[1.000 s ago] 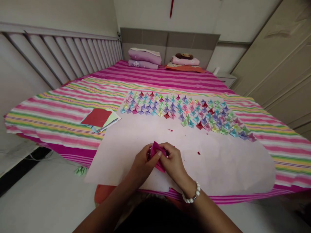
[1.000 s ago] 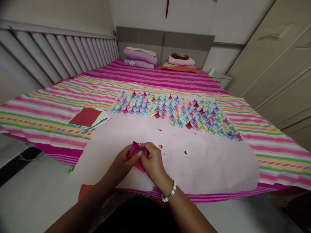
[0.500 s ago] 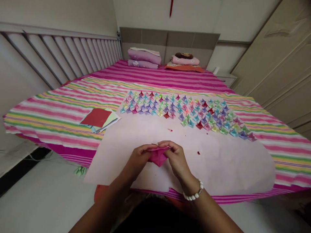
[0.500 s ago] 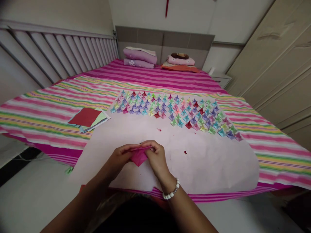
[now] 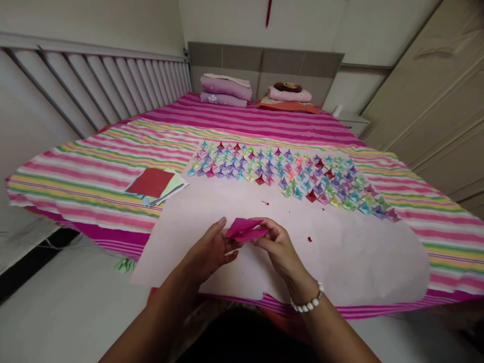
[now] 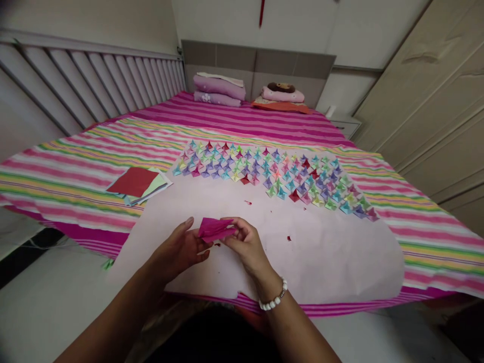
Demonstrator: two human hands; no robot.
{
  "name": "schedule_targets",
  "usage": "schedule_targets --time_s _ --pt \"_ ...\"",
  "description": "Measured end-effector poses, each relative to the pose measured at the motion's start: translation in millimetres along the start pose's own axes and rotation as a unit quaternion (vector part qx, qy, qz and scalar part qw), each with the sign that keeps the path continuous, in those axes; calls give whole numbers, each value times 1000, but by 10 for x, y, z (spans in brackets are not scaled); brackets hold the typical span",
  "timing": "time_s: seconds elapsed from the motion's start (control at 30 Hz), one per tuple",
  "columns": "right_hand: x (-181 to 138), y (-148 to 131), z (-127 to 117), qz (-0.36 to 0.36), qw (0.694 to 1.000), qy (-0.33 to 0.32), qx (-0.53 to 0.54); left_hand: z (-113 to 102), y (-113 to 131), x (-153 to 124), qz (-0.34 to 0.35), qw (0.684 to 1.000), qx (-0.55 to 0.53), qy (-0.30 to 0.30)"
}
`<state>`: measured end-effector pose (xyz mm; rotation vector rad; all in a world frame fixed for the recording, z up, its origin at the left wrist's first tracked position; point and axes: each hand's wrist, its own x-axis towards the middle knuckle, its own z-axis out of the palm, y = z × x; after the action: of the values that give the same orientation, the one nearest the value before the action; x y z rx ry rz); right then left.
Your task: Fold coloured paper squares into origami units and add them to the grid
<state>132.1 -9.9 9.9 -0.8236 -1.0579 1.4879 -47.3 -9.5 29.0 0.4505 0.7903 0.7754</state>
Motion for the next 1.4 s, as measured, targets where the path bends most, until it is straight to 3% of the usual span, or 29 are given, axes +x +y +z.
schedule_targets --time_s 0.17,0.27,0.5,0.73,1.0,1.27,1.4 --pt "33 29 -1 -1 997 68 -47 4 -61 -23 113 985 126 -14" --pt "24 17 20 9 997 58 -46 42 -83 -28 188 963 191 -23" --pt "0 39 69 19 998 33 -50 125 -140 17 250 948 199 6" --pt "-8 84 81 39 998 23 -48 131 -119 -12 260 936 233 37" --pt "-26 85 110 47 995 17 -89 158 67 -5 277 906 311 80" --pt "-48 47 132 49 993 -3 -111 144 96 25 285 909 276 125" --pt "-47 88 105 40 992 28 -114 76 65 17 318 901 271 118"
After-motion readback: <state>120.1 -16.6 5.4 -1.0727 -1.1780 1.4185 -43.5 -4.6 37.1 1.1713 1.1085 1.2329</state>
